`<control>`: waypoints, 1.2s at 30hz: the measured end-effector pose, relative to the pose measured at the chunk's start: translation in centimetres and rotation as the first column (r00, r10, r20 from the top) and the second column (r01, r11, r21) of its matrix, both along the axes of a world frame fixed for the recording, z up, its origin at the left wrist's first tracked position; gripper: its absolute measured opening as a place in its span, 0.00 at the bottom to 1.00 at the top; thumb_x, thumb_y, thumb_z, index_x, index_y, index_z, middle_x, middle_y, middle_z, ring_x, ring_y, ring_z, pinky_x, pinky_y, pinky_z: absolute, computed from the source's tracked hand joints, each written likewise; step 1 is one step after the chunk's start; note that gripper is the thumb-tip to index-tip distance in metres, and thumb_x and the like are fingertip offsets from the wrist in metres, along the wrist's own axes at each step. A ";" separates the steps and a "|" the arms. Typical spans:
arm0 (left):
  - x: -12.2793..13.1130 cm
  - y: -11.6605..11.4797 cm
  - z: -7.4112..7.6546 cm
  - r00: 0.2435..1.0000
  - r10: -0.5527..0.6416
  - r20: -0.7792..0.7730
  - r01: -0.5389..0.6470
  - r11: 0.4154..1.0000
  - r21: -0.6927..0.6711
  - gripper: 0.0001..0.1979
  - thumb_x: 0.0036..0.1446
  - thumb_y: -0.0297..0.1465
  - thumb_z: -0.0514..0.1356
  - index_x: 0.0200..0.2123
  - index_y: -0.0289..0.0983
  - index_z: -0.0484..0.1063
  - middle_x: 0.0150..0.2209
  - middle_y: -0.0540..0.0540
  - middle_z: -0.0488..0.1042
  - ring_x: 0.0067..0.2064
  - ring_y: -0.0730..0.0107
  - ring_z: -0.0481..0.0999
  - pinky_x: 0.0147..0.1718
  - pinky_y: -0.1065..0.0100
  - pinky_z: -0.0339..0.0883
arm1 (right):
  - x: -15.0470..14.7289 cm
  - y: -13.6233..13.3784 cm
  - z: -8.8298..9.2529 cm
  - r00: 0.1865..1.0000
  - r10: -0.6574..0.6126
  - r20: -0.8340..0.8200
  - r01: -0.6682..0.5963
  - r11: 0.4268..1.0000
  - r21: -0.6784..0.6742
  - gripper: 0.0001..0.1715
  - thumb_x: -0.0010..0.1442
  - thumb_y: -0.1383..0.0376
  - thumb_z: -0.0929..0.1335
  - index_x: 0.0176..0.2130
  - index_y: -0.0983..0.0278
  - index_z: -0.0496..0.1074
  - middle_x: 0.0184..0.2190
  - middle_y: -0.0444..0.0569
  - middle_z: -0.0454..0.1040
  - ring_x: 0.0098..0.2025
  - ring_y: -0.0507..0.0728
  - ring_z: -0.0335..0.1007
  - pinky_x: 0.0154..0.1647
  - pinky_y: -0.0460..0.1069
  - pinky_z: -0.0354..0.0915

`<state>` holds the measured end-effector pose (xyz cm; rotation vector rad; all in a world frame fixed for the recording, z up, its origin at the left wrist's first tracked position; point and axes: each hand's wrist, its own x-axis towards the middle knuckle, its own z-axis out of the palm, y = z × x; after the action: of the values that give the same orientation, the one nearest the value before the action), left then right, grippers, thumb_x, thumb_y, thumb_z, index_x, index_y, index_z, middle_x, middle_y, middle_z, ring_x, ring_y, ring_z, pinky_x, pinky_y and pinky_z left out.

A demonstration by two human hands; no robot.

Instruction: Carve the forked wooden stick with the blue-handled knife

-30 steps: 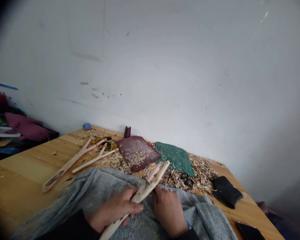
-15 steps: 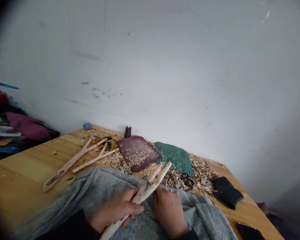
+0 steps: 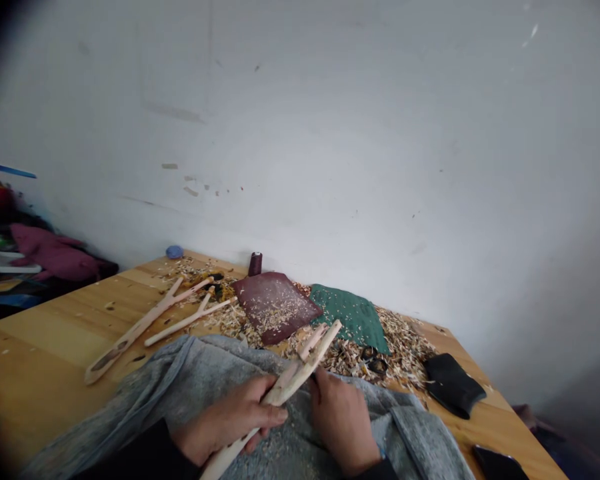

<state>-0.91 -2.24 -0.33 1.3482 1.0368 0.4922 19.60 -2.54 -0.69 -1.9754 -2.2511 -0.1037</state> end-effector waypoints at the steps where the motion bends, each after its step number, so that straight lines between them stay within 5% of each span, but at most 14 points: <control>1: 0.0 0.0 -0.1 1.000 0.006 0.000 -0.005 1.000 0.002 0.11 0.52 0.35 0.61 0.39 0.40 0.66 0.21 0.60 0.65 0.15 0.80 0.61 0.15 0.73 0.53 | -0.5 -0.3 -0.2 0.996 0.082 -0.028 -0.083 0.996 -0.015 0.15 0.70 0.66 0.60 0.44 0.59 0.76 0.36 0.48 0.82 0.36 0.57 0.80 0.30 0.46 0.58; 5: 0.1 0.1 -0.2 1.000 0.016 0.003 -0.016 0.999 0.036 0.10 0.53 0.34 0.61 0.38 0.40 0.65 0.20 0.60 0.65 0.15 0.80 0.61 0.15 0.74 0.53 | -1.3 -0.7 -0.4 0.976 0.203 -0.084 -0.205 0.978 -0.021 0.13 0.68 0.67 0.62 0.42 0.58 0.76 0.36 0.45 0.83 0.37 0.57 0.80 0.32 0.46 0.59; 12: -0.1 -0.1 0.5 1.000 -0.018 0.018 0.017 1.000 0.010 0.16 0.51 0.37 0.64 0.41 0.39 0.67 0.22 0.60 0.67 0.15 0.82 0.61 0.15 0.75 0.53 | 1.5 0.9 0.3 0.979 -0.200 0.030 0.197 0.978 0.070 0.18 0.72 0.60 0.59 0.48 0.59 0.75 0.33 0.51 0.82 0.33 0.61 0.80 0.28 0.47 0.58; 17: -0.1 0.0 -0.1 1.000 0.011 0.015 -0.011 1.000 0.007 0.12 0.52 0.36 0.61 0.39 0.39 0.66 0.21 0.60 0.65 0.15 0.80 0.61 0.15 0.74 0.53 | -0.6 -0.3 -0.5 0.987 0.152 -0.055 -0.152 0.988 0.001 0.15 0.69 0.67 0.61 0.42 0.58 0.76 0.35 0.46 0.82 0.36 0.56 0.80 0.32 0.45 0.60; 20: 0.0 0.1 -0.3 1.000 0.015 0.002 -0.015 0.999 0.042 0.10 0.52 0.35 0.60 0.38 0.40 0.65 0.21 0.60 0.65 0.15 0.80 0.61 0.14 0.74 0.53 | -1.3 -0.8 -0.5 0.967 0.234 -0.102 -0.235 0.972 -0.001 0.13 0.68 0.67 0.62 0.42 0.58 0.76 0.34 0.45 0.82 0.36 0.55 0.80 0.32 0.45 0.60; 27: 0.0 -0.3 0.6 1.000 -0.019 0.014 0.018 1.000 0.016 0.13 0.52 0.34 0.60 0.41 0.39 0.66 0.22 0.59 0.67 0.16 0.80 0.61 0.15 0.73 0.53 | 1.2 0.7 0.4 0.984 -0.178 0.022 0.176 0.982 0.066 0.17 0.72 0.61 0.59 0.45 0.60 0.76 0.33 0.51 0.82 0.33 0.61 0.80 0.27 0.48 0.57; 33: 0.1 -0.1 0.4 1.000 0.026 -0.005 -0.025 0.999 0.029 0.10 0.52 0.34 0.59 0.38 0.40 0.65 0.20 0.59 0.65 0.16 0.79 0.61 0.15 0.73 0.53 | -1.0 -0.7 -0.4 0.977 0.200 -0.072 -0.203 0.979 -0.036 0.13 0.68 0.68 0.62 0.43 0.58 0.75 0.36 0.45 0.82 0.37 0.56 0.80 0.33 0.46 0.59; 36: 0.0 0.0 0.3 0.999 0.027 -0.016 -0.027 0.999 0.042 0.10 0.52 0.35 0.59 0.38 0.40 0.65 0.20 0.60 0.64 0.16 0.79 0.60 0.16 0.73 0.53 | -0.9 -0.7 -0.4 0.975 0.205 -0.090 -0.207 0.978 -0.023 0.13 0.69 0.66 0.62 0.43 0.58 0.75 0.36 0.45 0.82 0.37 0.57 0.80 0.33 0.47 0.59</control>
<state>-0.88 -2.26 -0.05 1.3790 1.0647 0.5263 18.68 -3.23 -1.10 -1.7113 -2.3973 0.0412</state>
